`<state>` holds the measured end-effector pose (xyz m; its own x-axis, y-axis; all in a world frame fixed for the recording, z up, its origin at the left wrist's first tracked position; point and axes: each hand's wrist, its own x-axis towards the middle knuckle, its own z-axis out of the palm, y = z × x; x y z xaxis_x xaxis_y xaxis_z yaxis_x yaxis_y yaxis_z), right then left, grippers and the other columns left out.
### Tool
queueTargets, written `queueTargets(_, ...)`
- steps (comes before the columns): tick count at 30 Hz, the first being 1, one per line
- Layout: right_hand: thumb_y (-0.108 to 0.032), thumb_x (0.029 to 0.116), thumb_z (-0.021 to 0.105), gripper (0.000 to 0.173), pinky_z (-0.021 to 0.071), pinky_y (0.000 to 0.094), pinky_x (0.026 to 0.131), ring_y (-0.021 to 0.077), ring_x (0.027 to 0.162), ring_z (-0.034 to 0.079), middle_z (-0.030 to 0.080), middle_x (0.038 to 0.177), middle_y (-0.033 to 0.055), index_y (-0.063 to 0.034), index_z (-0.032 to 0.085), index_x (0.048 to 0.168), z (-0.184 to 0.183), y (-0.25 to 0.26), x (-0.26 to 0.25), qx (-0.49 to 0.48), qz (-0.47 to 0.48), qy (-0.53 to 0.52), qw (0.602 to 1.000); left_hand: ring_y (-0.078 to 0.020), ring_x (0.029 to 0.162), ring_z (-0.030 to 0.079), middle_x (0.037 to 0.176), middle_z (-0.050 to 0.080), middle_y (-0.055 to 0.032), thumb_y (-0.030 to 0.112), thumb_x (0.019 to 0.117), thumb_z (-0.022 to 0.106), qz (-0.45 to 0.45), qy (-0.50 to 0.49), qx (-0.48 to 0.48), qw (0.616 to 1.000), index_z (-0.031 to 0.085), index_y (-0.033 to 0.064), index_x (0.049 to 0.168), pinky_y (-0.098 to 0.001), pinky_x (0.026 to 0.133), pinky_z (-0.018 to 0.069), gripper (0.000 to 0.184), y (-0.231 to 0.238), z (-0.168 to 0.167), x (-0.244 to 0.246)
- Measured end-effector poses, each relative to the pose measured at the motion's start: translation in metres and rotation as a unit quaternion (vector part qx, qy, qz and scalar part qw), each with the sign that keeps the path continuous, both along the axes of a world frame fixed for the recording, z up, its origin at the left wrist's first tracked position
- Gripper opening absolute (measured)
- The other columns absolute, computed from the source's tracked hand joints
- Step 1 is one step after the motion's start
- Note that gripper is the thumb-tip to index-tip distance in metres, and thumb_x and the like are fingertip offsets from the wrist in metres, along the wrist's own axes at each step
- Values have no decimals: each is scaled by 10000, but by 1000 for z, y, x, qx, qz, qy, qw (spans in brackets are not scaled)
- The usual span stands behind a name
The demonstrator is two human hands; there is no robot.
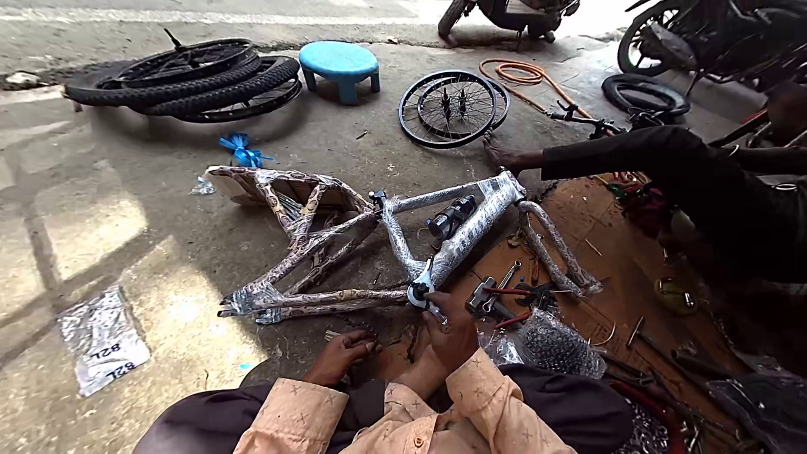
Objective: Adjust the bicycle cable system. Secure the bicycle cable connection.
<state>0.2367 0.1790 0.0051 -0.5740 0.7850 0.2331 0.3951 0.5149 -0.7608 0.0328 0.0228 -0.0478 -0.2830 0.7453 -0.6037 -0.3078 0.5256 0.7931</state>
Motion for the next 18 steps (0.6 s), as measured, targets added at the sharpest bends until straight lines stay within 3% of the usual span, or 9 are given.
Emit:
queueTargets(2, -193, 941, 689, 367, 511, 501, 1044, 287, 1271, 597, 623, 1384, 119, -107, 685, 1298, -5, 43, 32, 9, -172, -39, 984, -115, 772, 701, 1011, 769, -100, 12, 995, 596, 0, 6, -2, 1000, 688, -15, 1209, -233, 676, 547, 234, -1, -4, -1)
queueTargets(3, -265, 962, 665, 410, 449, 557, 1094, 344, 1369, 505, 534, 1486, 147, -139, 653, 1352, -16, 65, 49, -13, -243, -103, 965, -129, 786, 705, 1029, 769, -105, 15, 998, 596, -1, 9, -4, 1000, 692, -11, 1204, -254, 695, 556, 229, 0, -6, 0)
queueTargets(5, -435, 998, 628, 471, 316, 658, 1153, 452, 1501, 286, 334, 1627, 214, -208, 620, 1409, -47, 97, 74, -105, -329, -211, 914, -131, 788, 705, 1025, 768, -109, 13, 999, 583, -11, 12, 3, 1000, 693, -14, 1180, -254, 693, 553, 213, 1, -4, 1)
queueTargets(6, -496, 1000, 607, 502, 285, 676, 1163, 481, 1516, 228, 275, 1648, 237, -224, 611, 1422, -60, 108, 82, -146, -344, -242, 896, -112, 781, 702, 1013, 766, -99, 15, 998, 568, -19, 11, 12, 1000, 690, -12, 1165, -227, 675, 545, 209, 4, 0, 1)
queueTargets(9, -576, 985, 588, 526, 299, 660, 1158, 485, 1489, 284, 306, 1629, 248, -241, 642, 1387, -69, 115, 86, -174, -357, -272, 876, -88, 777, 685, 994, 762, -79, 27, 1001, 569, -34, 4, 22, 999, 693, -5, 1132, -210, 666, 525, 183, 16, 8, 8)
queueTargets(11, -579, 950, 643, 507, 400, 650, 1077, 473, 1352, 468, 472, 1489, 274, -152, 739, 1206, -66, 114, 83, -155, -383, -241, 878, -88, 788, 686, 992, 762, -68, 40, 1007, 593, -36, 5, 9, 999, 692, -4, 1132, -223, 694, 534, 165, 16, 9, 11)
queueTargets(13, -485, 906, 742, 466, 430, 654, 1031, 494, 1284, 510, 498, 1425, 315, -67, 746, 1112, -68, 113, 84, -150, -387, -226, 881, -96, 797, 679, 999, 757, -70, 45, 1006, 606, -33, 3, 4, 999, 694, -8, 1147, -236, 718, 535, 174, 13, 6, 10)
queueTargets(15, -258, 833, 812, 384, 429, 634, 1039, 497, 1293, 493, 475, 1424, 331, -23, 722, 1123, -63, 109, 85, -146, -381, -227, 884, -90, 796, 673, 999, 753, -69, 40, 1000, 608, -37, 1, 7, 999, 688, -11, 1146, -236, 721, 533, 174, 12, 4, 10)
queueTargets(18, -188, 761, 872, 536, 411, 596, 1084, 492, 1336, 457, 429, 1464, 335, 37, 658, 1198, -69, 107, 92, -109, -384, -195, 896, -74, 795, 659, 987, 745, -54, 49, 998, 615, -39, -1, 2, 999, 683, -10, 1154, -231, 725, 524, 180, 9, 7, 10)
